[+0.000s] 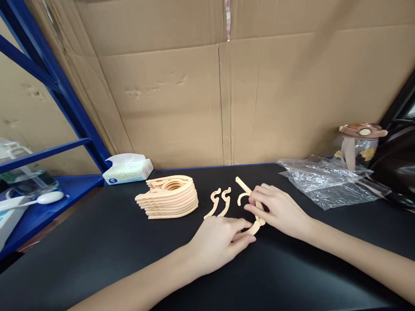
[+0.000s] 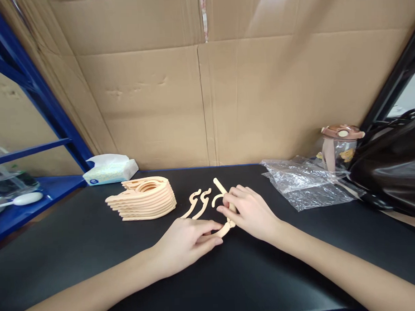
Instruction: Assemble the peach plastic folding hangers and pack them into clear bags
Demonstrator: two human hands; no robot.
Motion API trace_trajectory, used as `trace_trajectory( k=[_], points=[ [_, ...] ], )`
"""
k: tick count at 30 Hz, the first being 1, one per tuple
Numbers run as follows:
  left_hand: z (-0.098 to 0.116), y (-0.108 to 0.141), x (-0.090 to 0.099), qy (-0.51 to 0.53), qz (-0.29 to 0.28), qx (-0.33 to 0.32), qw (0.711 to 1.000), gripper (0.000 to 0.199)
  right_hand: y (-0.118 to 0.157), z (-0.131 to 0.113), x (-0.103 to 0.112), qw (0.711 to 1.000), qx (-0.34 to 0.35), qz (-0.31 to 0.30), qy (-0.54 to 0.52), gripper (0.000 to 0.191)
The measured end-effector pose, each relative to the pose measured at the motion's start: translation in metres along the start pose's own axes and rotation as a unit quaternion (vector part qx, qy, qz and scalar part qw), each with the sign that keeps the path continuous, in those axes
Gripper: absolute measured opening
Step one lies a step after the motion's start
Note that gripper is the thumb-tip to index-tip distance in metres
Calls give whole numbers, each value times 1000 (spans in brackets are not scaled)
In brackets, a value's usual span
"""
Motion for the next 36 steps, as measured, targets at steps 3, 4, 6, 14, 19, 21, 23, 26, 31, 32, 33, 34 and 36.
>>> trace_trajectory(
  k=[3,4,6,14,19,21,23,26,31,32,33,34,36],
  points=[
    [7,1,-1,-70,-1,-62,996,25,0,17,-6,999,-41,-6,7,17],
    [7,1,-1,-84,-4,-71,994,25,1,22,-8,999,-45,-9,8,14],
    [4,-1,-1,-106,-1,-78,991,25,1,29,-12,999,-47,-13,13,18],
    [-5,-6,5,-129,51,-68,988,18,4,30,-19,998,-19,-31,47,29],
    [-4,-7,8,-100,80,-79,989,15,4,29,-20,998,-8,-36,58,32],
    [-6,-8,9,-103,91,-73,988,16,3,29,-20,997,-5,-40,70,32],
    [-10,-8,11,-128,104,-54,985,21,2,29,-20,996,-3,-43,81,31],
    [-17,-8,13,-186,119,-34,975,29,3,31,-21,995,-9,-49,85,29],
    [-18,-9,13,-226,126,-54,964,25,4,30,-21,995,0,-41,96,27],
    [-18,-10,13,-234,126,-53,963,24,3,28,-19,995,5,-33,99,25],
    [-18,-10,13,-243,127,-51,960,23,2,25,-16,995,11,-23,99,24],
    [-17,-10,14,-255,129,-47,957,21,1,21,-13,995,20,-12,96,22],
    [-16,-9,16,-281,137,-40,949,19,0,9,-6,996,47,8,77,19]
  ],
)
Point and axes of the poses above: each hand's wrist, its own y-axis away from the middle knuckle, its own x-axis out of the back of the hand, z = x × y, the point moved 8 cm from there along -y, towards the middle knuckle, and after that the axes turned 11 degrees about z, right-handed, at the moved point
